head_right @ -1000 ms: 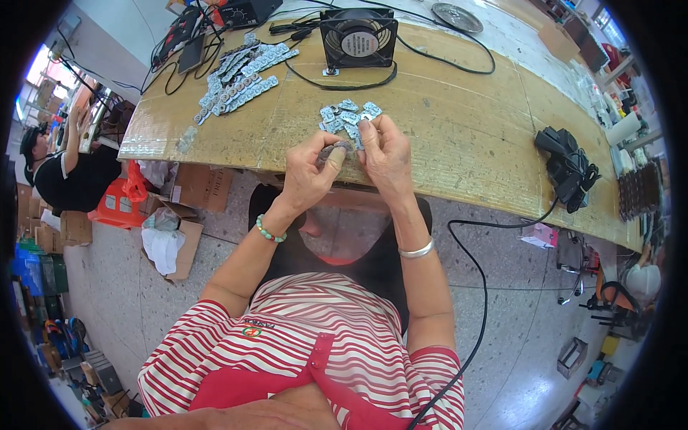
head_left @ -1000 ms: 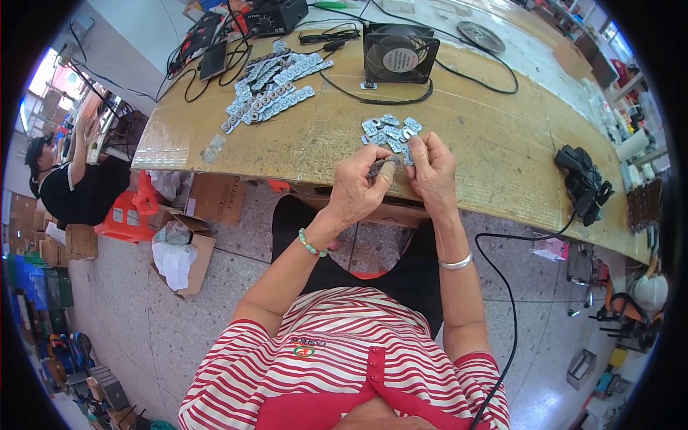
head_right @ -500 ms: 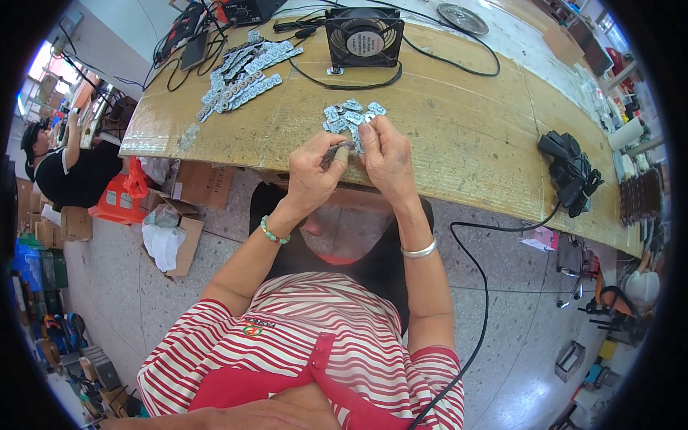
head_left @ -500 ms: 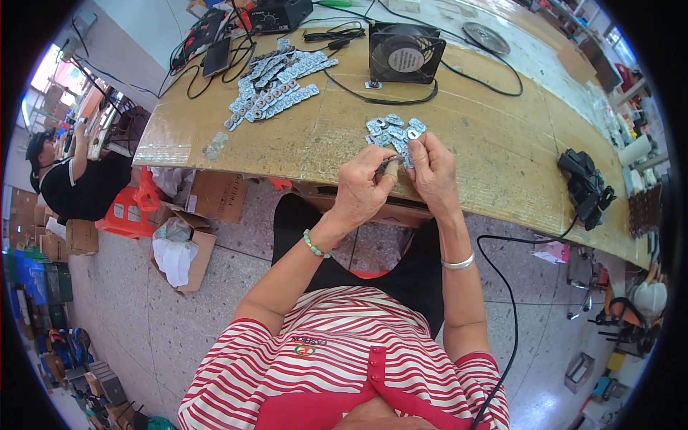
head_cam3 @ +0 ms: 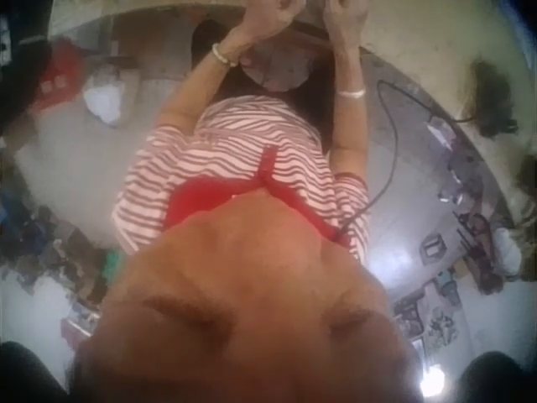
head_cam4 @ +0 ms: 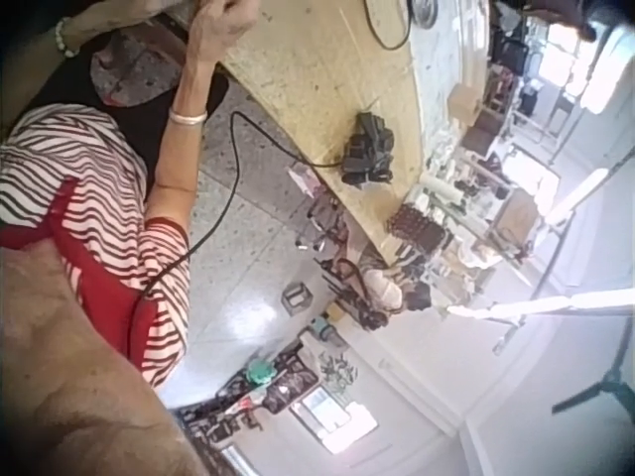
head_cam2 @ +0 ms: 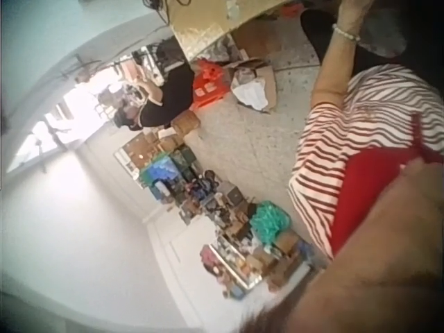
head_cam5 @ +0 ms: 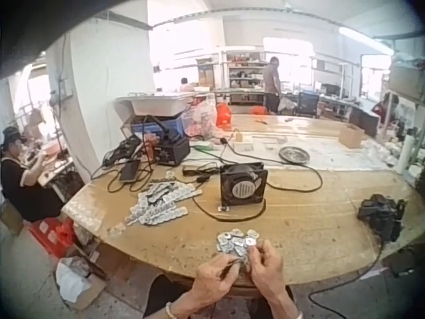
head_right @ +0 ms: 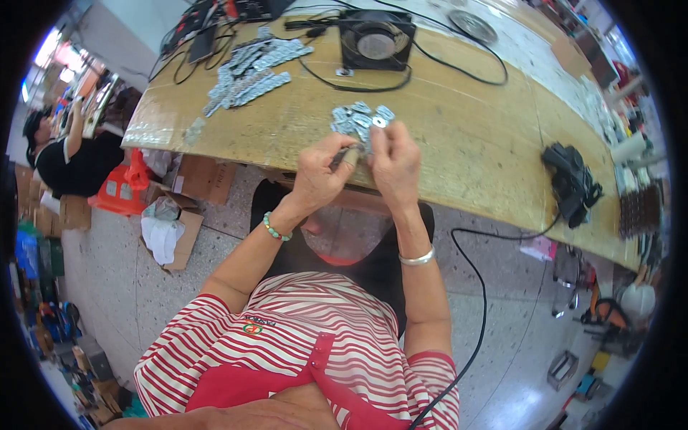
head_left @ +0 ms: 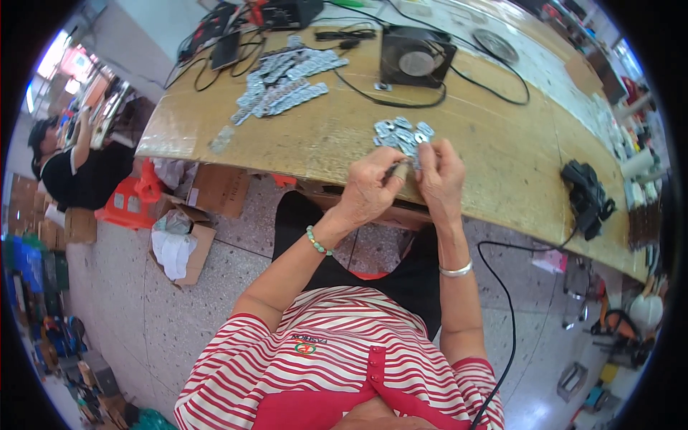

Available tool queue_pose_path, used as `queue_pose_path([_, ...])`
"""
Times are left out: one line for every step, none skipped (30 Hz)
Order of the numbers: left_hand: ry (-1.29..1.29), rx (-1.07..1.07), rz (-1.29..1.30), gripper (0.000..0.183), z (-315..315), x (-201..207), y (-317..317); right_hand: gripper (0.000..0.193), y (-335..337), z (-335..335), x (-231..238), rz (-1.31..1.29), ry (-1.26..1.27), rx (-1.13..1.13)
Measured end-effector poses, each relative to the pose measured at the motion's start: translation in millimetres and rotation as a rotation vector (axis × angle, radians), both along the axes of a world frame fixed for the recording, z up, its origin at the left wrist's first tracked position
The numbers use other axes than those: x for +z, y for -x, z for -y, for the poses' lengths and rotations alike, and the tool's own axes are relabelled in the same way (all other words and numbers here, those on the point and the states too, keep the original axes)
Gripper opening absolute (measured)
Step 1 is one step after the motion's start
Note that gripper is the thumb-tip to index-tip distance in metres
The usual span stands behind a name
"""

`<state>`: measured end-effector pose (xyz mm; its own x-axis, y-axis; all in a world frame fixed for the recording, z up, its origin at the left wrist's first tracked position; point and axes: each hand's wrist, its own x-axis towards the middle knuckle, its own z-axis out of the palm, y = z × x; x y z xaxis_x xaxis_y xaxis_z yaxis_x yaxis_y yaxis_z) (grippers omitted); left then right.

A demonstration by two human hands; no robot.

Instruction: The person assembles small electronic components and metal parts onto circuit boards by hand at a factory workbench.

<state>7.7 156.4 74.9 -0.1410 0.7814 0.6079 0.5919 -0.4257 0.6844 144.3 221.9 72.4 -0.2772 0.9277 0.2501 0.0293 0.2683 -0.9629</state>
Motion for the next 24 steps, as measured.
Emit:
queue_pose_path([0.076, -0.015, 0.11, 0.019, 2.7, 2.2, -0.6, 0.023, -0.2, -1.0, -3.2, 0.027, -0.01, -0.071])
queue_pose_path([0.144, -0.021, 0.219, 0.018, 4.4, 5.4, -0.3, 0.023, 0.3, -2.4, -4.6, 0.048, -0.023, -0.135])
queue_pose_path([0.218, -0.022, 0.31, 0.019, 3.6, -1.2, 2.3, 0.022, 0.1, -2.1, -3.4, 0.057, -0.016, -0.147])
queue_pose_path([0.247, -0.058, 0.419, 0.021, -1.8, -4.1, 1.2, 0.022, -4.2, -0.3, -2.7, 0.065, -0.011, -0.151])
queue_pose_path([0.205, -0.095, 0.461, 0.022, -5.4, 1.8, -0.5, 0.021, -6.7, 0.1, -5.1, 0.088, 0.03, -0.162])
queue_pose_path([0.209, -0.084, 0.405, 0.021, -9.1, 0.7, -2.2, 0.024, -4.2, -0.6, -12.1, -0.003, 0.017, -0.143])
queue_pose_path([0.222, -0.085, 0.354, 0.022, -11.6, -0.7, -2.0, 0.025, -8.7, -4.6, -19.8, -0.036, 0.028, -0.129])
queue_pose_path([0.307, -0.107, 0.447, 0.021, -8.4, 10.4, -0.3, 0.026, -6.5, 3.1, -13.1, -0.072, 0.078, -0.103])
queue_pose_path([0.389, -0.139, 0.549, 0.021, -4.2, 21.7, -0.8, 0.026, -6.5, 9.6, -0.9, -0.101, 0.131, -0.084])
queue_pose_path([0.369, -0.093, 0.544, 0.021, -3.5, 17.3, -1.1, 0.026, -4.4, 15.1, 5.7, -0.111, 0.126, -0.035])
queue_pose_path([0.29, -0.095, 0.54, 0.02, -4.7, 13.4, -3.3, 0.024, -4.8, 19.8, 12.4, -0.125, 0.135, -0.022])
queue_pose_path([0.214, -0.101, 0.535, 0.019, -4.6, 7.8, -3.2, 0.022, -3.5, 22.9, 15.3, -0.137, 0.145, -0.013])
queue_pose_path([0.207, -0.087, 0.533, 0.019, -2.7, 9.7, -2.8, 0.022, -3.6, 22.3, 14.1, -0.139, 0.143, 0.003])
queue_pose_path([0.213, -0.082, 0.533, 0.018, -1.9, 11.2, -4.0, 0.023, -4.9, 21.2, 12.5, -0.129, 0.131, -0.015])
queue_pose_path([0.223, -0.082, 0.535, 0.017, -1.2, 12.0, -6.6, 0.023, -6.1, 20.7, 11.6, -0.117, 0.12, -0.038])
queue_pose_path([0.235, -0.07, 0.501, 0.019, -2.5, 12.2, -8.7, 0.023, -5.5, 19.6, 12.3, -0.115, 0.118, -0.038])
queue_pose_path([0.236, -0.078, 0.505, 0.019, -7.1, 7.9, -9.3, 0.023, -6.8, 19.2, 13.1, -0.129, 0.124, -0.067])
queue_pose_path([0.188, -0.074, 0.496, 0.021, -13.5, 2.1, -10.2, 0.023, -10.0, 19.5, 13.5, -0.14, 0.129, -0.104])
queue_pose_path([0.146, -0.081, 0.493, 0.022, -17.1, -3.4, -15.8, 0.023, -12.3, 15.9, 8.1, -0.127, 0.131, -0.131])
queue_pose_path([0.151, -0.059, 0.547, 0.026, -14.7, 2.0, -16.5, 0.023, -17.9, 5.1, -2.4, -0.218, 0.166, -0.159])
queue_pose_path([0.222, -0.022, 0.52, 0.026, -10.6, 10.4, -8.0, 0.023, -24.6, -4.2, -7.8, -0.307, 0.197, -0.195])
queue_pose_path([0.296, 0.005, 0.489, 0.027, -6.9, 15.2, 1.3, 0.021, -12.6, 2.6, -1.4, 0.141, -0.26, -0.368])
queue_pose_path([0.244, 0.017, 0.496, 0.025, -7.6, 12.6, 4.0, 0.02, -6.4, 4.8, 1.7, 0.117, -0.111, -0.318])
queue_pose_path([0.165, 0.055, 0.45, 0.022, -14.5, 2.9, 8.2, 0.02, 4.6, 6.8, 2.4, -0.001, -0.025, -0.258])
